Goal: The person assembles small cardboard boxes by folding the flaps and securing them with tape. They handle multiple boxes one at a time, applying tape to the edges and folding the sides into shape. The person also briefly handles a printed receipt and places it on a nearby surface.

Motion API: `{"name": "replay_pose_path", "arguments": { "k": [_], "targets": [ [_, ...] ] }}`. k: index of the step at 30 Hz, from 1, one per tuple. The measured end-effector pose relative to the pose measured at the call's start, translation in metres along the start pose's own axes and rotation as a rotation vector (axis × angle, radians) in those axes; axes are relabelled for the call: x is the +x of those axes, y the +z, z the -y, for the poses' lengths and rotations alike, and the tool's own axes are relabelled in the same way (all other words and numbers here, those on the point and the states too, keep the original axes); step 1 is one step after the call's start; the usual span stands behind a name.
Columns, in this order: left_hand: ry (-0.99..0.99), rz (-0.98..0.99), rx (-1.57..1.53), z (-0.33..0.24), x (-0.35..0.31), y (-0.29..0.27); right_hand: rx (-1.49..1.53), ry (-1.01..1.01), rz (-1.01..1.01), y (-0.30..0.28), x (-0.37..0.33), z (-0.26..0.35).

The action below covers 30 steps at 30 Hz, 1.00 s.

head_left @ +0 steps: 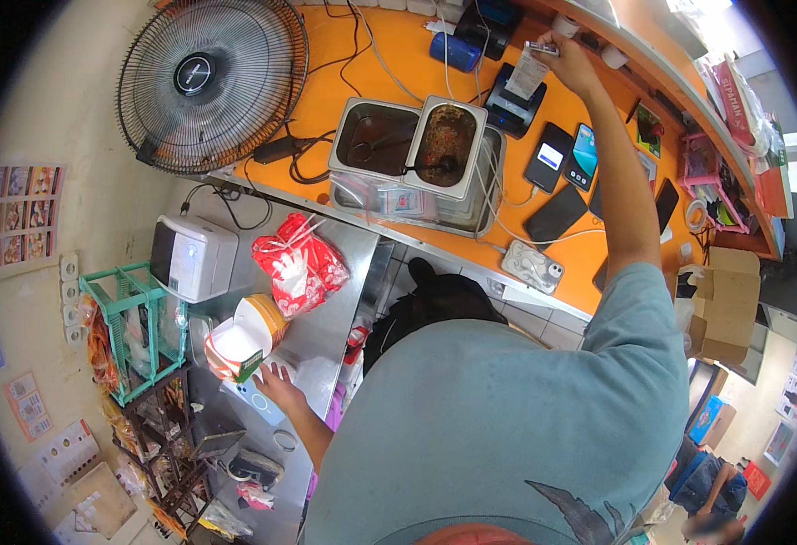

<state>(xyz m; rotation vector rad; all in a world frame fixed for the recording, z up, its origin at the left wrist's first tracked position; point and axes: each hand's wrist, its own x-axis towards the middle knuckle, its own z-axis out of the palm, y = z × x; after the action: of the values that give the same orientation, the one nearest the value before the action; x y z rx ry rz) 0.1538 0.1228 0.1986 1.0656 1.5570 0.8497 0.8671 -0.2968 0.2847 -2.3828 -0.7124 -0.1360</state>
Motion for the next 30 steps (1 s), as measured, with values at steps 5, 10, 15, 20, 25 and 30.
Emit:
{"name": "replay_pose_path", "arguments": {
  "k": [5,10,15,20,25,30],
  "targets": [
    [0.028,-0.095,0.041,0.014,-0.011,-0.002,-0.050,-0.037,0.006,-0.024,-0.004,0.024],
    [0.176,-0.326,0.265,0.037,-0.043,0.004,-0.107,-0.039,0.028,-0.049,0.007,0.030],
    [0.632,0.046,0.293,0.005,-0.100,0.049,-0.244,-0.096,0.149,-0.065,0.003,0.065],
    [0.960,1.348,0.324,-0.100,-0.177,0.165,-0.403,-0.215,0.386,-0.084,-0.058,0.115],
    [1.377,1.942,0.425,-0.129,-0.282,0.282,-0.576,-0.283,0.453,-0.065,-0.111,0.107],
    [1.653,1.532,0.768,-0.011,-0.355,0.427,-0.513,-0.480,-0.089,-0.073,-0.082,0.085]
  ]
}}
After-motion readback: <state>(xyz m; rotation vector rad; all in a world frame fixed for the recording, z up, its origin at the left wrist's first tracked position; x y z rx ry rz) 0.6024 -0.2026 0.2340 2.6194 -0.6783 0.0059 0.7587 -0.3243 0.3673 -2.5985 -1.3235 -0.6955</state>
